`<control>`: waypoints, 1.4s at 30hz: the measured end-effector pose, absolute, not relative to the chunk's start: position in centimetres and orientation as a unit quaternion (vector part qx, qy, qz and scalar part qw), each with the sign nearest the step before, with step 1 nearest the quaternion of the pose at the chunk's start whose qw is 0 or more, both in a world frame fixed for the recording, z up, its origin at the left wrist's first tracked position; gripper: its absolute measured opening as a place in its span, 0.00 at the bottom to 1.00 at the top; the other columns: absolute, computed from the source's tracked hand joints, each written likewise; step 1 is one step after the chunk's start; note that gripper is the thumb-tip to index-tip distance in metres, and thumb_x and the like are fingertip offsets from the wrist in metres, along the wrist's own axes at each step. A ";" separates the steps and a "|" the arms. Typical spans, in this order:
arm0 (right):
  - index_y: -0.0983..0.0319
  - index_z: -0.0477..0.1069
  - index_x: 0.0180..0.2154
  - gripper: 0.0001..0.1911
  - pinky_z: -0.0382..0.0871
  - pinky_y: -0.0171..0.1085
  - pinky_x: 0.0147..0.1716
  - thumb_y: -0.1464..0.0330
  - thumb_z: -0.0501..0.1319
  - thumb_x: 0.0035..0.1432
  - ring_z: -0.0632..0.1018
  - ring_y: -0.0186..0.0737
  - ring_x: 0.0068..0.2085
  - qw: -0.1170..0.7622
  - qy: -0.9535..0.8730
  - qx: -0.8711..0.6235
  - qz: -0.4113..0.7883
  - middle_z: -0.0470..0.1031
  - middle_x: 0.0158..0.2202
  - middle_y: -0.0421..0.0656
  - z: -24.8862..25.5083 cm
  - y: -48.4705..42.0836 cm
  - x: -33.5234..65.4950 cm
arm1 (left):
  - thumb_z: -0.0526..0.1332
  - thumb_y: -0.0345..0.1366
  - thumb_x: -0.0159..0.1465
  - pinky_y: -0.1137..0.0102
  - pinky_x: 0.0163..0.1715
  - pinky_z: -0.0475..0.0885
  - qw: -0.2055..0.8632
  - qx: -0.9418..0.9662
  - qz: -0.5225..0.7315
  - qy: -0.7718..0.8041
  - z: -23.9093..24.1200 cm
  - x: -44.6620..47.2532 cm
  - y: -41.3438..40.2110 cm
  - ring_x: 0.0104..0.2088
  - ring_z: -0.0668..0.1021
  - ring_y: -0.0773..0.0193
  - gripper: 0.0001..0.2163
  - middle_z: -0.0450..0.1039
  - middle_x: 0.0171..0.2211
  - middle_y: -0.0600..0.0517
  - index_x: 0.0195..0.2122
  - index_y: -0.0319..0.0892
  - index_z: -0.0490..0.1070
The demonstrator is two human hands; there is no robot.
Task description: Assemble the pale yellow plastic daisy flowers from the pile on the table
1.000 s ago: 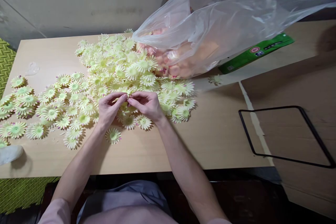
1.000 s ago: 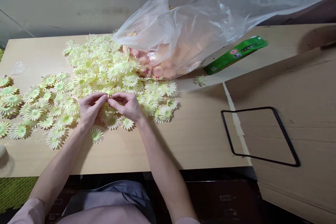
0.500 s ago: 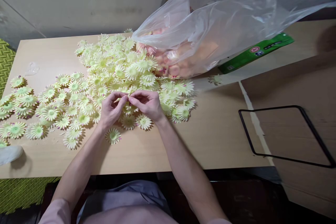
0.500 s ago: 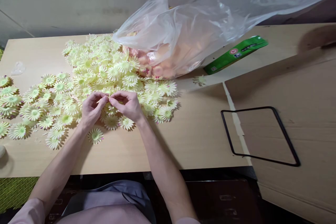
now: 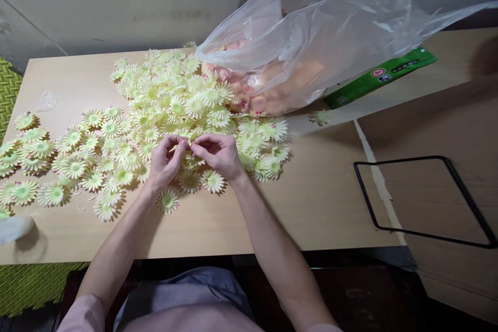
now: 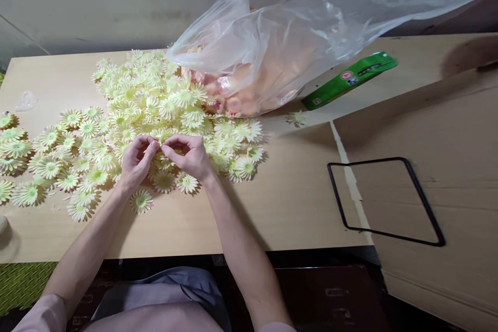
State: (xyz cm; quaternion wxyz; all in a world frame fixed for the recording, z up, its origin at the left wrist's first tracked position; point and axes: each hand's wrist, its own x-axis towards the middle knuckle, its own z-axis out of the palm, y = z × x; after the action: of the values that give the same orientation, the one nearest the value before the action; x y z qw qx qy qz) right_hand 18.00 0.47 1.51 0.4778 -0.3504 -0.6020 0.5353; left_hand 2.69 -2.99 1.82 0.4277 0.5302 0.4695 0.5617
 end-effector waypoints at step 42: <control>0.62 0.76 0.29 0.11 0.75 0.34 0.29 0.62 0.72 0.48 0.77 0.34 0.28 0.481 -0.607 -0.377 0.508 0.78 0.27 0.40 1.3 0.3 17.5 | 0.58 0.40 0.68 0.71 0.39 0.74 0.400 0.557 0.571 0.451 1.5 2.6 -2.9 0.40 0.78 0.67 0.07 0.76 0.39 0.48 0.38 0.41 0.68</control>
State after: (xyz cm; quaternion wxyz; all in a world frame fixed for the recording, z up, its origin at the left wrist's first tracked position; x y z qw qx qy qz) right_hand 17.54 0.26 1.30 0.4809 -0.3774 -0.6066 0.5083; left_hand 2.65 -2.90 1.52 0.4003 0.5574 0.4511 0.5706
